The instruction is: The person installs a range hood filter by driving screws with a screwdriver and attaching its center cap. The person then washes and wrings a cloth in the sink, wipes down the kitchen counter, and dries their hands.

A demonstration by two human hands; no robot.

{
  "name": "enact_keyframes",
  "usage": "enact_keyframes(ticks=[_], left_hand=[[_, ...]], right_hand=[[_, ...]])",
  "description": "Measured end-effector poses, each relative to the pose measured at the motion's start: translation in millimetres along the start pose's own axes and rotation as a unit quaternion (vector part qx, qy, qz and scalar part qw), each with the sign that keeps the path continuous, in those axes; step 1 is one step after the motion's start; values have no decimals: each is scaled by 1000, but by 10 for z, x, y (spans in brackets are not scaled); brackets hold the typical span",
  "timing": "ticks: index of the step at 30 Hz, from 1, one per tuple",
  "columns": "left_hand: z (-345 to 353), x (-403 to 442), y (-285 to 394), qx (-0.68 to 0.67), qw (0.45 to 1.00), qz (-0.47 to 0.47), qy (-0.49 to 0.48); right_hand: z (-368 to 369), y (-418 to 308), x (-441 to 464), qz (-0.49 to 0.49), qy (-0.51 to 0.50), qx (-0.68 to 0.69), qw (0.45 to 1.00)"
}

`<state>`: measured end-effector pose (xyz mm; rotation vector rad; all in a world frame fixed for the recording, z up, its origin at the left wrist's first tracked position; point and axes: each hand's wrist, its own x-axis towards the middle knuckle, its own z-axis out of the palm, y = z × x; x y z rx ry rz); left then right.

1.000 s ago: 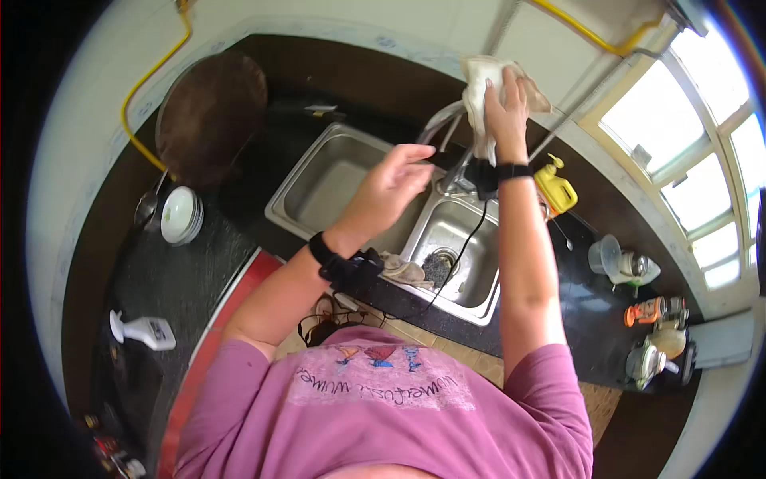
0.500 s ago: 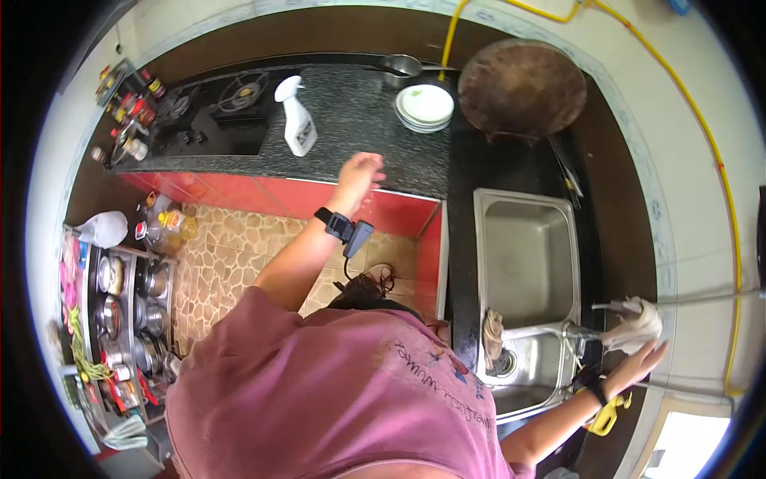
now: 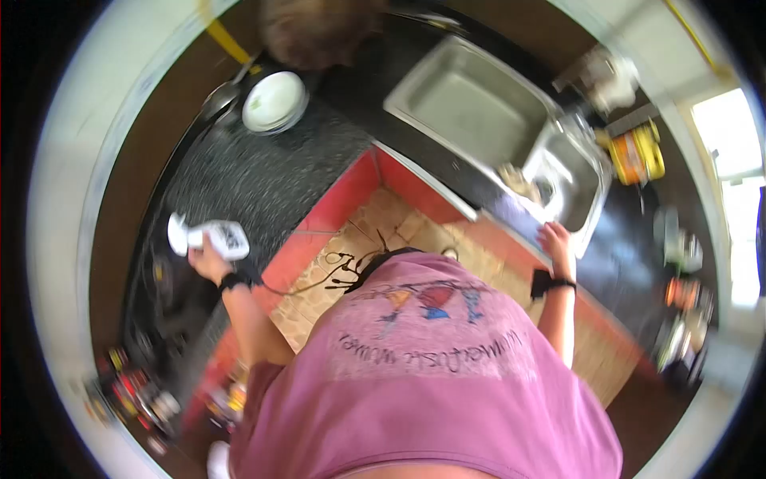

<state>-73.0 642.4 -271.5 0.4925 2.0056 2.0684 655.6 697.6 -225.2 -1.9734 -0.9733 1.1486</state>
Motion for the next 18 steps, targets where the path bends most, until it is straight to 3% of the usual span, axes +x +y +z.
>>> enact_keyframes(ticks=[3, 5, 6, 7, 8, 10, 13, 18], left_hand=[[121, -121, 181, 56, 998, 41, 9], [106, -81, 167, 90, 995, 41, -1], [67, -22, 117, 90, 995, 50, -16], [83, -9, 141, 90, 994, 61, -29], [65, -17, 197, 71, 996, -5, -62], [19, 36, 239, 160, 982, 20, -94], [53, -127, 454, 269, 950, 51, -149], [310, -649, 781, 139, 943, 92, -286]], right_hand=[[293, 658, -35, 164, 10, 245, 956], [563, 1058, 81, 274, 85, 395, 873], [659, 1103, 69, 275, 92, 383, 877], [764, 1175, 124, 284, 124, 434, 846], [843, 1235, 186, 278, 144, 474, 823], [1022, 1207, 322, 276, 192, 565, 753], [1223, 1197, 523, 227, 209, 627, 715], [1395, 1359, 782, 158, 202, 714, 652]])
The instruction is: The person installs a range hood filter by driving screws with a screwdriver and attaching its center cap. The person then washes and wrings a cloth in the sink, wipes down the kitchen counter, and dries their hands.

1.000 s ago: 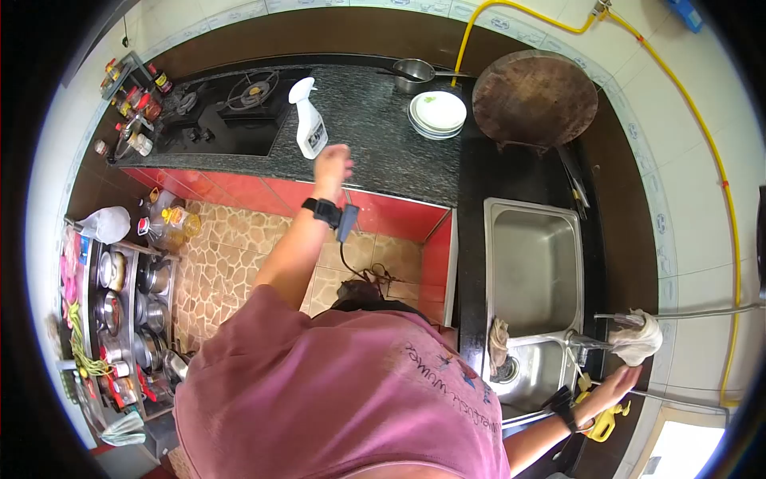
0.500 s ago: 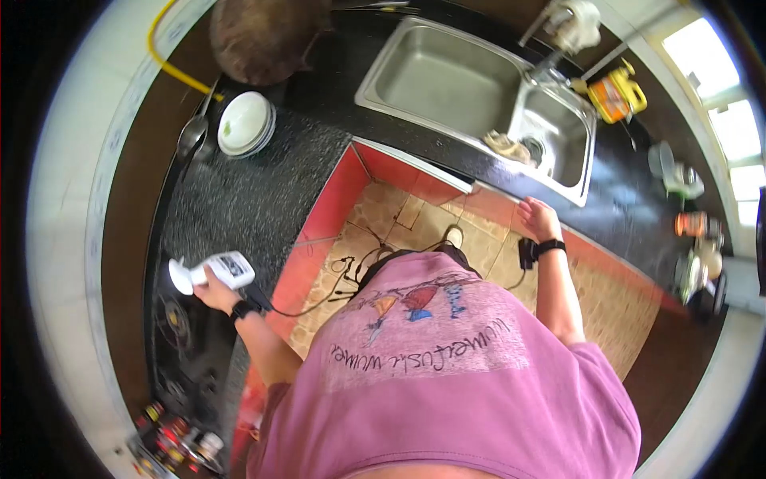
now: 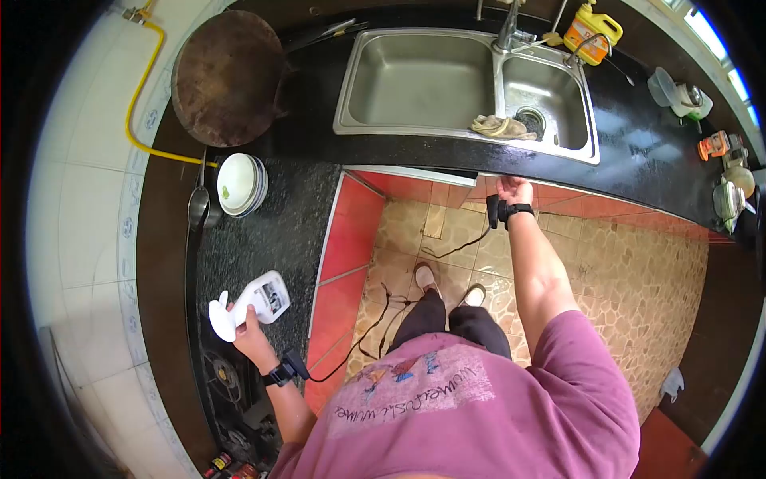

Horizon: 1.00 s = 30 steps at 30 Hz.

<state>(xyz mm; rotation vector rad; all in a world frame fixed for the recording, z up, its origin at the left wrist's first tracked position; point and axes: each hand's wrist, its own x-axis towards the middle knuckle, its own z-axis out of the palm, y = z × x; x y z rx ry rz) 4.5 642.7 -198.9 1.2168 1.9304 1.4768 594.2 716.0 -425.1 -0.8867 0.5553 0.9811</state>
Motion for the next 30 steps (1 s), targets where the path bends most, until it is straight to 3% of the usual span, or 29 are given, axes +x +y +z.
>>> enact_keyframes(ticks=[3, 5, 9, 11, 13, 14, 17, 19, 23, 25, 27, 30], left_hand=[[510, -289, 446, -75, 993, -28, -85], [838, -433, 512, -103, 982, -49, -148], [1586, -936, 699, -102, 943, -12, -316], [1989, -1189, 708, -79, 908, 69, -406], [2375, -1570, 741, -122, 880, 23, -459], [2554, -1722, 728, -107, 869, 19, -483], [3166, -2178, 404, -131, 848, -74, -508], [3573, -2476, 303, -124, 836, -177, -504], [4364, -3034, -230, -60, 830, -191, -521], [4710, -3302, -514, -47, 858, -153, -488], [5094, -3500, -772, -36, 880, -127, -456], [5663, -3639, -1230, -24, 884, -192, -426]], right_hand=[[-38, 17, -64, 33, -35, 59, 997], [-145, 20, -297, 27, 7, 45, 999], [-1108, -4, -663, 39, -48, -25, 998], [-1598, -175, -1053, 20, -30, -136, 990], [-2220, -512, -1260, -3, -16, -261, 965], [-2421, -686, -1369, -58, 43, -349, 934], [-2911, -1138, -1490, -247, 153, -509, 810], [-3025, -1399, -1486, -264, 171, -534, 785], [-3091, -1560, -1498, -421, 194, -615, 637], [-3081, -1465, -1495, -348, 240, -617, 664], [-3085, -1375, -1478, -393, 235, -630, 627], [-3062, -1407, -1537, -404, 225, -604, 649]])
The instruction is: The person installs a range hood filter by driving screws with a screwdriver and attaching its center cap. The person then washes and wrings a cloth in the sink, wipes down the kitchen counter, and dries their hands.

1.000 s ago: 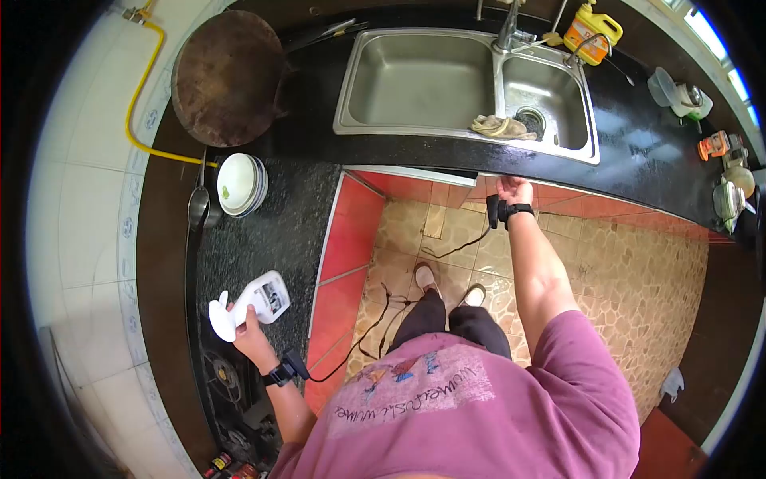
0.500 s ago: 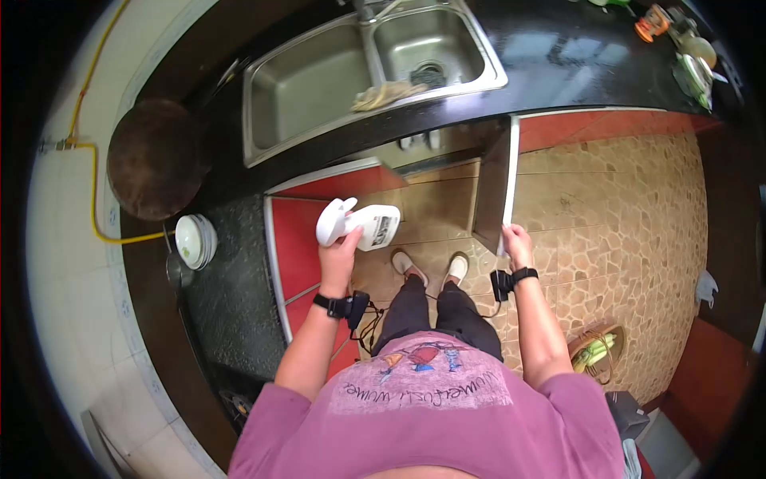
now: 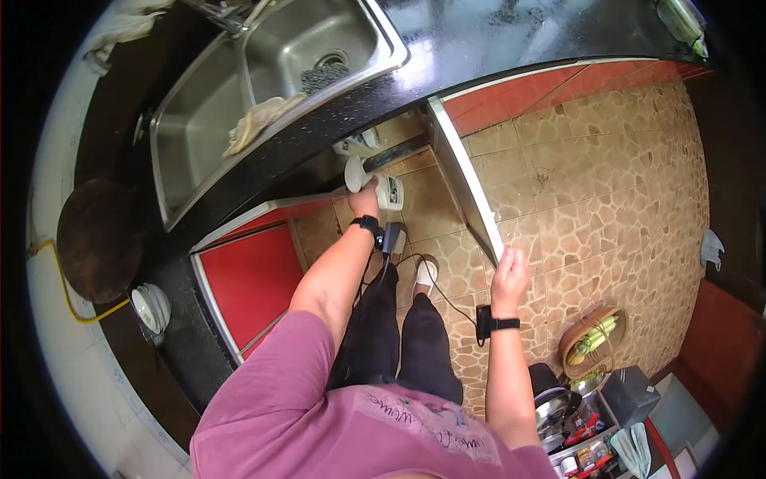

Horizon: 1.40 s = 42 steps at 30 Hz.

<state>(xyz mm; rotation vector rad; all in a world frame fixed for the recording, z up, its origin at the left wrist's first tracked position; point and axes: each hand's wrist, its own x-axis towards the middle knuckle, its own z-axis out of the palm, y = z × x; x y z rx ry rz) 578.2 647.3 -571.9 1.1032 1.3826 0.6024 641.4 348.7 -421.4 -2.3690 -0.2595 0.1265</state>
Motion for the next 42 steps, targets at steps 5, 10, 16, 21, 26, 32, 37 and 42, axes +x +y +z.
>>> enact_keyframes(ticks=[5, 10, 16, 21, 26, 32, 37, 42], left_hand=[[401, 1012, -612, 58, 998, -10, -3], [817, 1619, -785, 117, 980, 155, -44], [1126, 2104, -772, 136, 975, 149, -89], [1253, 2404, -842, 178, 966, 142, -119], [1236, 2439, -809, 182, 964, 105, -159], [793, 2162, -928, 46, 958, -87, -270], [400, 300, 465, 45, 945, -143, -290], [-487, -684, 1463, -6, 931, -102, -349]], right_hand=[[-61, 50, -4, 52, -25, 31, 998], [-151, -7, 29, 67, -31, 5, 997], [-163, -37, -11, 64, -43, -18, 997], [-155, -87, -36, 88, -36, -25, 995], [-101, -100, -138, 103, -30, -3, 994], [3, -123, -317, 124, -30, -9, 992], [294, -355, -566, 157, -56, 43, 985], [664, -901, -795, 97, -91, 144, 981]])
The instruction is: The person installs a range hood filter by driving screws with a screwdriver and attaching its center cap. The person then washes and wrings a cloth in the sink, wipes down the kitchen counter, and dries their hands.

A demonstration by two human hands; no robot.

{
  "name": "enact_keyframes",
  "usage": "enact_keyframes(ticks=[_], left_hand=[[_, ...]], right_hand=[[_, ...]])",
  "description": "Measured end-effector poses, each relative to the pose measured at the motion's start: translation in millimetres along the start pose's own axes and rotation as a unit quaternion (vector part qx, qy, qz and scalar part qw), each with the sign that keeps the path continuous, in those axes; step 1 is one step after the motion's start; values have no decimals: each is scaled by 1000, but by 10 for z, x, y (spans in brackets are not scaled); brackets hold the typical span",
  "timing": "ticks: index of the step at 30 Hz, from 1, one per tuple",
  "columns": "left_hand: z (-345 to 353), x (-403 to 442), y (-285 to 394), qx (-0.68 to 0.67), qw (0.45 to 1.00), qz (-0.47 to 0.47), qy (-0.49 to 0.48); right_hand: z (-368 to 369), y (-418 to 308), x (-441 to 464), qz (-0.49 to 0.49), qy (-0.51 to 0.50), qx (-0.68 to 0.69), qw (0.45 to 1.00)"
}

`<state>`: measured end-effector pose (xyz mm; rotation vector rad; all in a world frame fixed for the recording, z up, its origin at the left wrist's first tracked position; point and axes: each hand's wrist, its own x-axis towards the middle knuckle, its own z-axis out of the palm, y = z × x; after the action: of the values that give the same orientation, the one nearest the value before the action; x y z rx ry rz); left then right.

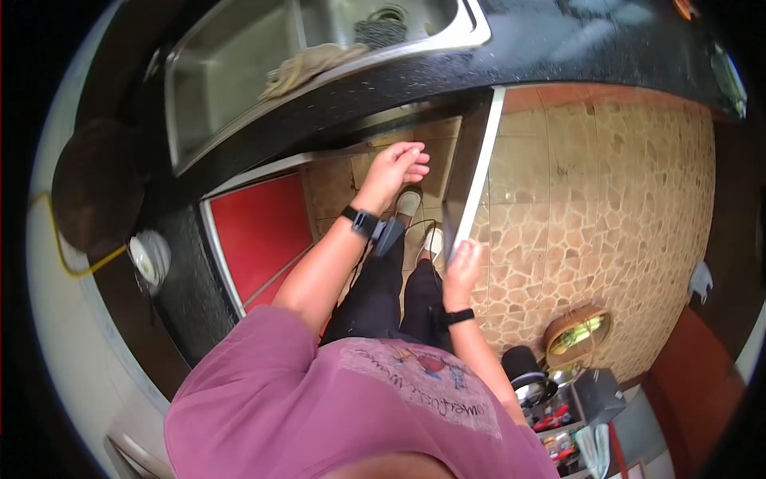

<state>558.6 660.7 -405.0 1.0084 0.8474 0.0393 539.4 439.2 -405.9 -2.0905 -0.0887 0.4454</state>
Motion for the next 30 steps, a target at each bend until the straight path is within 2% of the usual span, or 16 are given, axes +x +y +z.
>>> enact_keyframes(ticks=[2, 3, 5, 6, 7, 9, 11, 15, 17, 19, 21, 23, 24, 27, 28, 30], left_hand=[[-105, -520, 281, 37, 997, 57, 22], [-196, -768, 404, 65, 993, 86, 41], [-377, -1288, 690, 79, 986, 119, 90], [-490, -1512, 758, 79, 979, 146, 121], [-624, -1726, 809, 81, 972, 165, 148], [-820, -2124, 853, 76, 955, 184, 219], [-951, -2483, 853, 41, 940, 191, 279], [-1197, -2960, 623, 8, 919, 171, 355], [-1284, -3102, 518, -6, 915, 155, 373], [-1353, -3191, 424, -30, 916, 158, 367], [-1401, -3240, 448, -34, 911, 161, 378], [-1413, -3294, 633, -26, 906, 199, 373], [-1418, -3326, 736, -47, 901, 220, 370], [-1415, -3428, 1158, -122, 889, 293, 331], [-1408, -3464, 1299, -117, 888, 297, 331], [-1338, -3477, 1625, -210, 891, 345, 206]], right_hand=[[131, -209, 4, 19, -88, 41, 995], [208, -316, 26, 88, -144, 99, 981], [406, -515, 108, 75, -216, 171, 958], [587, -417, 202, 102, -267, 215, 934], [654, -586, 295, 173, -317, 229, 904], [860, -840, 454, 243, -372, 293, 847], [1147, -965, 610, 323, -362, 361, 796], [1577, -1485, 713, 336, -334, 375, 797], [1835, -1404, 907, 314, -340, 469, 752], [1853, -1657, 949, 306, -333, 536, 713], [1976, -1600, 1151, 372, -341, 463, 729], [1841, -1708, 995, 343, -327, 431, 768], [1778, -1726, 940, 329, -313, 368, 811], [1410, -1913, 495, 222, -368, 294, 853], [1204, -2108, 240, 138, -452, 247, 846], [837, -2528, -303, -16, -580, 187, 793]])
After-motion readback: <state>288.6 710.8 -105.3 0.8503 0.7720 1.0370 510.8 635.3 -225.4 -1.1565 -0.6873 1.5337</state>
